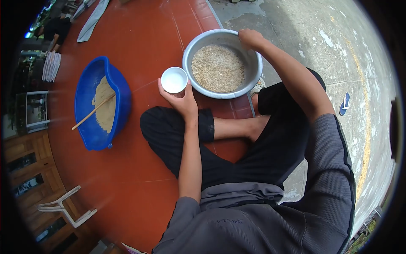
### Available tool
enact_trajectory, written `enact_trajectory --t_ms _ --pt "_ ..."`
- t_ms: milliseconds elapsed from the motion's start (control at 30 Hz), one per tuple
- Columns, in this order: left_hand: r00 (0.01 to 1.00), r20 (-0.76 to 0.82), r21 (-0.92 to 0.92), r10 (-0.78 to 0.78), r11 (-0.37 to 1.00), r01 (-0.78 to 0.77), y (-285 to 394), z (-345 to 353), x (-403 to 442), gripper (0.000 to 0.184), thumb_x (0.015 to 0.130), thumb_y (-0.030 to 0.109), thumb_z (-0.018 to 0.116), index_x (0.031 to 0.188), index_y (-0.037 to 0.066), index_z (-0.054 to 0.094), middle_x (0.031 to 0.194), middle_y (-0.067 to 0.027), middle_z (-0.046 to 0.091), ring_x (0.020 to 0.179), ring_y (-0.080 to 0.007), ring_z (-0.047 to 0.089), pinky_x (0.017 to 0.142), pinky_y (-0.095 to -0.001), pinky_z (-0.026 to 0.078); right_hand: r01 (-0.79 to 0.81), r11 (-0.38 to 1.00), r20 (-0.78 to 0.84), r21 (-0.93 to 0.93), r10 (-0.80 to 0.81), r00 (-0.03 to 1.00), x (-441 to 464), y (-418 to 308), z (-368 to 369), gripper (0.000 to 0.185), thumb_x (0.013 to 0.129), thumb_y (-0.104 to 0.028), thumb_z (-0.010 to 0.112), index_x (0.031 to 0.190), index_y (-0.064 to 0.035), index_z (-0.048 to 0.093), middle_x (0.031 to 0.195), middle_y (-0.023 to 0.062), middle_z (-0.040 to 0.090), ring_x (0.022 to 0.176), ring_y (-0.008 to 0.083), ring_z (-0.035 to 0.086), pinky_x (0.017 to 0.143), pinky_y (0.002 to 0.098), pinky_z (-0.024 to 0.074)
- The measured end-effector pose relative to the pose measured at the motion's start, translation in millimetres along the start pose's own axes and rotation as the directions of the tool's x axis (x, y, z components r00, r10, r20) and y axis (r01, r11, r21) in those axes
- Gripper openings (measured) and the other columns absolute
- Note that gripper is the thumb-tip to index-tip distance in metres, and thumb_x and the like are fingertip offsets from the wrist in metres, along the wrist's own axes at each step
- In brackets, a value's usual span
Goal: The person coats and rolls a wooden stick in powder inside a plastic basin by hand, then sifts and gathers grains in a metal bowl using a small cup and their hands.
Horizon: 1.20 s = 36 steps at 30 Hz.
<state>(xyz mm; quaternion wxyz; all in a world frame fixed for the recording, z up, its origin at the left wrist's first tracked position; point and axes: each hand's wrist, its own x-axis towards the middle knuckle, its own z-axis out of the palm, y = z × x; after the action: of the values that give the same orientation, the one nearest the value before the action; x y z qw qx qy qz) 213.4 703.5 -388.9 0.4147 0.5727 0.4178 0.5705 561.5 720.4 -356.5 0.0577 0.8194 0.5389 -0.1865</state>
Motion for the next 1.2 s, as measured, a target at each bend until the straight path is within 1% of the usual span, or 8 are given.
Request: enact_trajectory --t_ms 133,267,433,567,700,867,1067,1200 --pt "0.997 -0.015 -0.101 -0.075 0.992 0.073 7.0 7.0 -4.8 0.097 0.095 -0.004 0.081 0.171 0.007 0.021 0.168 -0.0245 0.037 0.152 -0.0375 0.050 0.123 -0.0520 0.049 0.061 0.998 -0.209 0.019 -0.055 0.976 -6.1 -17.2 -5.6 0.041 0.092 -0.005 0.068 0.133 0.0002 0.071 0.130 0.0253 0.077 0.120 0.0431 0.076 0.097 0.0536 0.0628" --pt "0.997 0.014 -0.038 -0.072 0.997 0.072 4.4 1.1 -4.9 0.098 0.095 -0.004 0.081 0.171 0.007 0.021 0.167 -0.0241 0.038 0.150 -0.0376 0.052 0.123 -0.0522 0.048 -0.168 0.974 0.283 0.153 0.120 0.952 1.3 7.1 -29.0 0.041 0.090 -0.007 0.069 0.130 0.0020 0.069 0.128 0.0266 0.077 0.117 0.0444 0.076 0.096 0.0531 0.0629" --pt "0.996 -0.025 -0.094 -0.090 0.992 0.087 16.8 5.8 -4.6 0.098 0.095 -0.005 0.080 0.171 0.007 0.020 0.166 -0.0237 0.039 0.149 -0.0373 0.053 0.122 -0.0505 0.050 -0.001 0.992 -0.272 0.128 0.036 0.962 -10.2 11.3 4.6 0.035 0.089 -0.015 0.071 0.118 -0.0003 0.083 0.104 0.0247 0.082 0.107 0.0404 0.080 0.089 0.0492 0.0637" --pt "0.998 -0.056 -0.095 -0.033 0.995 0.027 16.5 0.5 4.5 0.096 0.096 -0.005 0.080 0.171 0.006 0.020 0.165 -0.0240 0.040 0.146 -0.0364 0.056 0.119 -0.0491 0.054 -0.080 0.753 0.004 0.653 0.102 0.995 -29.7 26.4 19.1 0.050 0.087 -0.022 0.085 0.128 0.0035 0.077 0.107 0.0174 0.080 0.092 0.0296 0.079 0.077 0.0474 0.0654" --pt "0.995 -0.100 -0.185 0.014 0.982 -0.032 17.5 -3.5 13.4 0.093 0.096 -0.003 0.081 0.168 0.003 0.022 0.163 -0.0248 0.043 0.142 -0.0351 0.059 0.120 -0.0486 0.053 -0.139 0.103 0.074 0.985 0.476 0.877 -47.0 29.4 105.0 0.036 0.085 -0.005 0.084 0.118 0.0076 0.079 0.106 0.0202 0.080 0.090 0.0302 0.079 0.078 0.0483 0.0638" --pt "0.990 -0.119 -0.229 -0.076 0.972 0.047 20.1 -8.6 12.0 0.092 0.097 -0.002 0.081 0.167 0.002 0.022 0.159 -0.0260 0.046 0.140 -0.0343 0.060 0.120 -0.0485 0.054 -0.095 0.398 -0.132 0.912 0.506 0.853 -90.5 -43.3 107.9 0.035 0.082 -0.005 0.067 0.113 0.0067 0.080 0.096 0.0180 0.081 0.092 0.0301 0.079 0.083 0.0443 0.0599" --pt "0.992 -0.118 -0.138 0.039 0.989 -0.055 13.7 -18.6 17.8 0.092 0.098 -0.001 0.079 0.168 0.001 0.020 0.158 -0.0263 0.047 0.139 -0.0341 0.061 0.119 -0.0478 0.055 -0.018 0.109 -0.038 0.994 0.492 0.870 -72.1 -28.6 103.3 0.037 0.080 0.001 0.067 0.114 0.0074 0.080 0.095 0.0168 0.080 0.081 0.0255 0.077 0.073 0.0435 0.0606" --pt "0.986 -0.152 -0.302 -0.070 0.953 0.021 15.6 -22.6 20.9 0.094 0.096 -0.003 0.081 0.169 0.002 0.021 0.161 -0.0243 0.043 0.144 -0.0357 0.057 0.121 -0.0496 0.052 0.041 0.266 -0.209 0.963 0.645 0.735 -76.5 -54.8 136.8 0.040 0.080 0.001 0.066 0.117 0.0059 0.080 0.098 0.0180 0.081 0.089 0.0284 0.078 0.083 0.0403 0.0603"
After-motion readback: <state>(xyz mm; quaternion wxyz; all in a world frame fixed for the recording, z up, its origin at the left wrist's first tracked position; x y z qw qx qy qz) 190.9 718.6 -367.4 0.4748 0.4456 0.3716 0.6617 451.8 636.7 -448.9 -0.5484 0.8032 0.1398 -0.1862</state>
